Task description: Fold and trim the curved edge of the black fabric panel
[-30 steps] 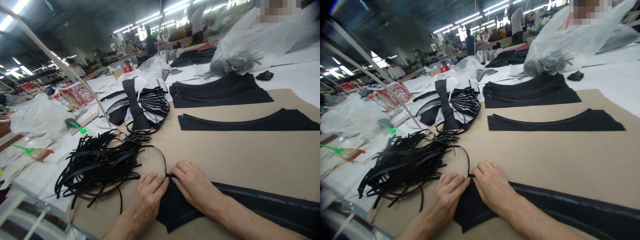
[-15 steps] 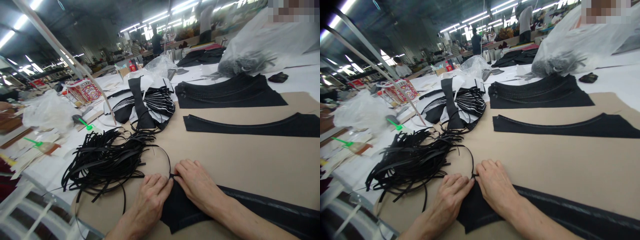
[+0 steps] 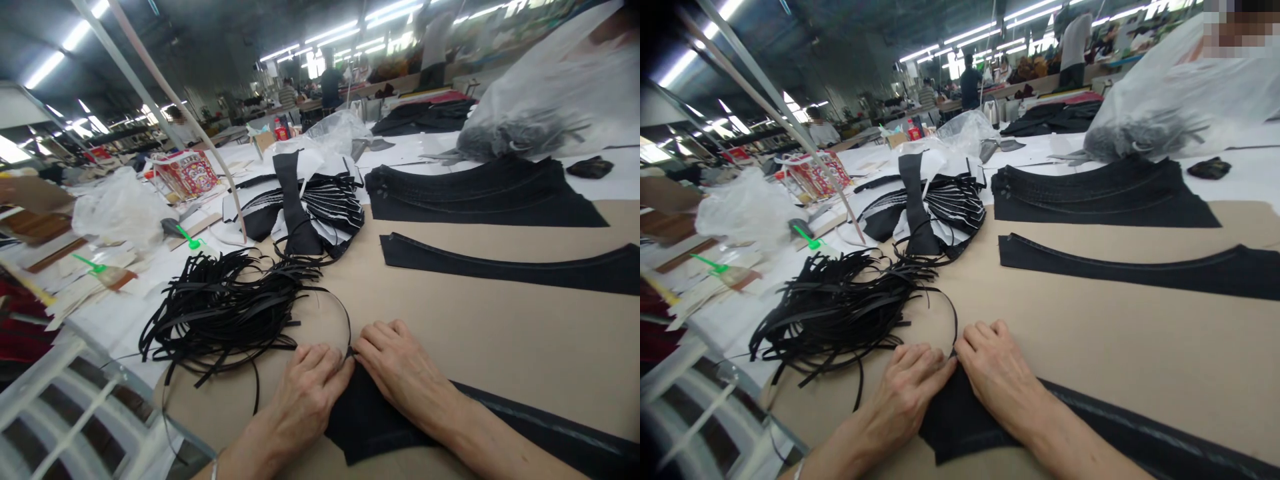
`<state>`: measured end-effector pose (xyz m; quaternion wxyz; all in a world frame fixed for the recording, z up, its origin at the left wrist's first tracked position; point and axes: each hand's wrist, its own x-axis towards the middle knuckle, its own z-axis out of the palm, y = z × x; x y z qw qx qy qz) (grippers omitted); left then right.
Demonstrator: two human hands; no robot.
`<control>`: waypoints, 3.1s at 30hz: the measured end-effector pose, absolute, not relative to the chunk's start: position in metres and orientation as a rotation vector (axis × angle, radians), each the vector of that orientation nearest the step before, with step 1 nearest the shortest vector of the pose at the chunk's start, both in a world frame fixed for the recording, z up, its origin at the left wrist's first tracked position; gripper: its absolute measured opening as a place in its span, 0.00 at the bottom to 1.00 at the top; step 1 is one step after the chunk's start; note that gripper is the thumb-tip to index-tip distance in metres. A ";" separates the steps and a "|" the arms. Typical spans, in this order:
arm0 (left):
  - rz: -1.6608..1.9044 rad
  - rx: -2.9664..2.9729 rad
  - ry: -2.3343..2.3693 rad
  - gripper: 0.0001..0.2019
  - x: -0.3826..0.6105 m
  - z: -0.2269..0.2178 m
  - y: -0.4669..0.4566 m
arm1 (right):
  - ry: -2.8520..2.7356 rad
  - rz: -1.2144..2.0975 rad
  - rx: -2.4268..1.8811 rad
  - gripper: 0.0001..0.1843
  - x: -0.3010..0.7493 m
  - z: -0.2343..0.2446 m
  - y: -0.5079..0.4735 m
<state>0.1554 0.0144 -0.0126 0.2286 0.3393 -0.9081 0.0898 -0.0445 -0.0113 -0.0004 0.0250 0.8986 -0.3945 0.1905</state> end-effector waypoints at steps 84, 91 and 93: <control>0.080 1.021 -2.430 0.18 0.155 -0.021 0.014 | -1.080 0.469 2.647 0.28 -0.062 -0.022 0.027; 0.217 0.919 -2.437 0.19 0.155 -0.025 0.009 | -1.334 0.725 2.740 0.27 -0.083 0.002 0.018; 0.239 0.923 -2.435 0.20 0.156 -0.026 0.010 | -1.315 0.712 2.756 0.27 -0.088 0.004 0.020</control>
